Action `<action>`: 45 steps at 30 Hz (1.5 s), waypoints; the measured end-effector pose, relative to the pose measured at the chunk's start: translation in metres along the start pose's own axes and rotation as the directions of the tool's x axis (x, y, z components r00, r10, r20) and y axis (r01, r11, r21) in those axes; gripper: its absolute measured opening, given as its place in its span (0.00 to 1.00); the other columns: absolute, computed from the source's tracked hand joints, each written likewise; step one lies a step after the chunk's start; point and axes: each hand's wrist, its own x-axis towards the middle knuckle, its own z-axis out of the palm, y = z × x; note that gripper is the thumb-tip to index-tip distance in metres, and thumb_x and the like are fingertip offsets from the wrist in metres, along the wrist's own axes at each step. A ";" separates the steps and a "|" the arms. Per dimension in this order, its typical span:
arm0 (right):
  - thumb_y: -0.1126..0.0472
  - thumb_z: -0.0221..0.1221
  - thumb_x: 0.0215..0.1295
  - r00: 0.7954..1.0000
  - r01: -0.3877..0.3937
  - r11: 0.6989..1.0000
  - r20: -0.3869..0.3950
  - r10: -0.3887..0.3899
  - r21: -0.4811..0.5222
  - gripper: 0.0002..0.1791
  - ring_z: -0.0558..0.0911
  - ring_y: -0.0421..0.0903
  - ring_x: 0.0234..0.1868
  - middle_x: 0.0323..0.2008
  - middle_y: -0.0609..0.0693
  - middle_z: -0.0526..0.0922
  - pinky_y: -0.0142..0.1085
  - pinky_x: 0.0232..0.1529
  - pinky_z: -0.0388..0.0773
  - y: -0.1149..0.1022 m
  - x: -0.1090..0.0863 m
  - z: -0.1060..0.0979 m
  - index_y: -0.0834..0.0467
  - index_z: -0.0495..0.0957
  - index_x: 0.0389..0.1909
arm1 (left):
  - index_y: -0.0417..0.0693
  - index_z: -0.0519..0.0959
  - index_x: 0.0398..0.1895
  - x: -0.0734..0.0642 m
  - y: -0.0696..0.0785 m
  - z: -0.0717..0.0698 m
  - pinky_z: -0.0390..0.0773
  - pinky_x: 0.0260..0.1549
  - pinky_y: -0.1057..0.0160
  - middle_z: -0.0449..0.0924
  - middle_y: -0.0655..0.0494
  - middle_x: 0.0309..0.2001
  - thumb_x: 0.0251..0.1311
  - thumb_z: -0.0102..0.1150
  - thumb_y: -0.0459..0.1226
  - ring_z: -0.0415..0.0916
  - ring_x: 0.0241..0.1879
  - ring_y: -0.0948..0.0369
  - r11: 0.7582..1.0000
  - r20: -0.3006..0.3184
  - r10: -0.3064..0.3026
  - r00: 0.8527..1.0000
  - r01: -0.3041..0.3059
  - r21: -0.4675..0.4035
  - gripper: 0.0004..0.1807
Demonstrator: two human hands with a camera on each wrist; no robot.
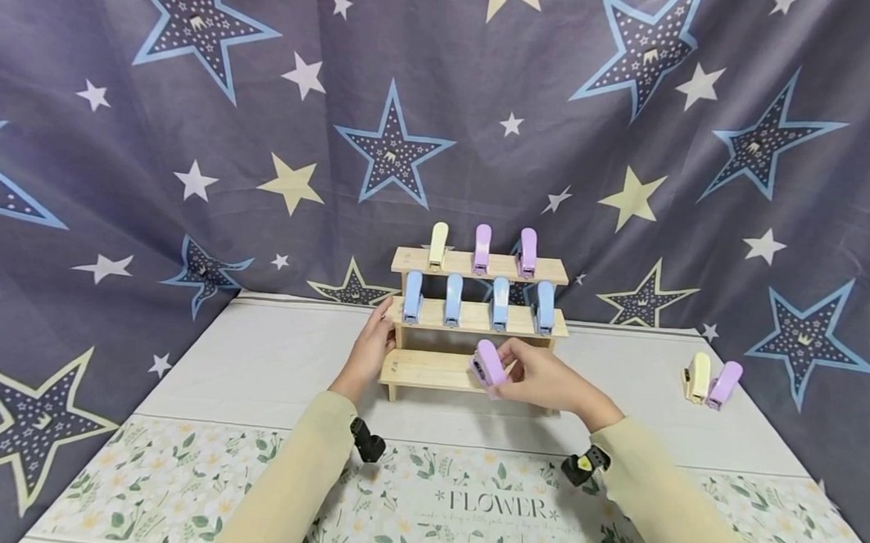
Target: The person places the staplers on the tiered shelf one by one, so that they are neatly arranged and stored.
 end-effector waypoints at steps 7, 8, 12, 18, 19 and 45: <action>0.60 0.71 0.55 0.999 0.026 0.998 -0.036 -0.024 0.052 0.20 0.81 0.43 0.31 0.37 0.49 0.82 0.34 0.29 0.79 -0.007 0.018 0.025 0.59 0.75 0.46 | 0.59 0.49 0.82 -0.002 0.005 -0.002 0.56 0.71 0.46 0.49 0.45 0.78 0.81 0.27 0.42 0.53 0.74 0.46 1.000 0.037 0.005 0.999 -0.004 -0.019 0.28; 0.60 0.71 0.55 0.999 0.028 0.998 -0.043 -0.026 0.064 0.20 0.82 0.43 0.31 0.37 0.49 0.82 0.33 0.30 0.79 -0.008 0.021 0.029 0.59 0.75 0.46 | 0.59 0.48 0.82 -0.002 0.005 -0.003 0.56 0.72 0.46 0.49 0.45 0.79 0.81 0.27 0.43 0.52 0.75 0.46 1.000 0.041 0.007 0.999 -0.006 -0.023 0.28; 0.60 0.71 0.56 0.998 0.006 0.994 -0.069 0.001 0.108 0.21 0.82 0.43 0.32 0.39 0.50 0.82 0.34 0.31 0.80 -0.011 0.031 0.042 0.60 0.75 0.48 | 0.60 0.50 0.81 0.000 0.000 -0.002 0.57 0.71 0.46 0.50 0.46 0.78 0.80 0.27 0.43 0.54 0.74 0.46 1.000 0.026 0.017 1.000 -0.017 -0.020 0.28; 0.55 0.72 0.56 0.991 -0.073 0.986 -0.100 0.088 0.148 0.24 0.80 0.43 0.33 0.39 0.49 0.82 0.34 0.33 0.80 -0.014 0.043 0.060 0.59 0.74 0.48 | 0.59 0.52 0.81 -0.001 -0.001 0.001 0.60 0.70 0.46 0.54 0.44 0.77 0.80 0.28 0.42 0.58 0.72 0.45 0.999 0.002 0.027 1.000 -0.027 -0.017 0.28; 0.54 0.72 0.56 0.989 -0.086 0.985 -0.107 0.103 0.150 0.24 0.80 0.43 0.33 0.39 0.49 0.82 0.34 0.33 0.80 -0.014 0.044 0.062 0.59 0.74 0.48 | 0.58 0.52 0.81 -0.002 -0.001 0.001 0.60 0.70 0.46 0.54 0.43 0.77 0.80 0.28 0.42 0.58 0.72 0.45 0.999 0.002 0.029 1.000 -0.029 -0.018 0.28; 0.50 0.74 0.56 0.948 -0.197 0.964 -0.215 0.233 0.177 0.25 0.79 0.45 0.36 0.37 0.49 0.82 0.36 0.35 0.79 -0.029 0.067 0.088 0.59 0.75 0.45 | 0.61 0.53 0.80 -0.002 -0.001 -0.001 0.61 0.70 0.49 0.55 0.46 0.77 0.80 0.29 0.44 0.59 0.72 0.46 0.999 0.008 0.039 0.999 -0.039 -0.003 0.28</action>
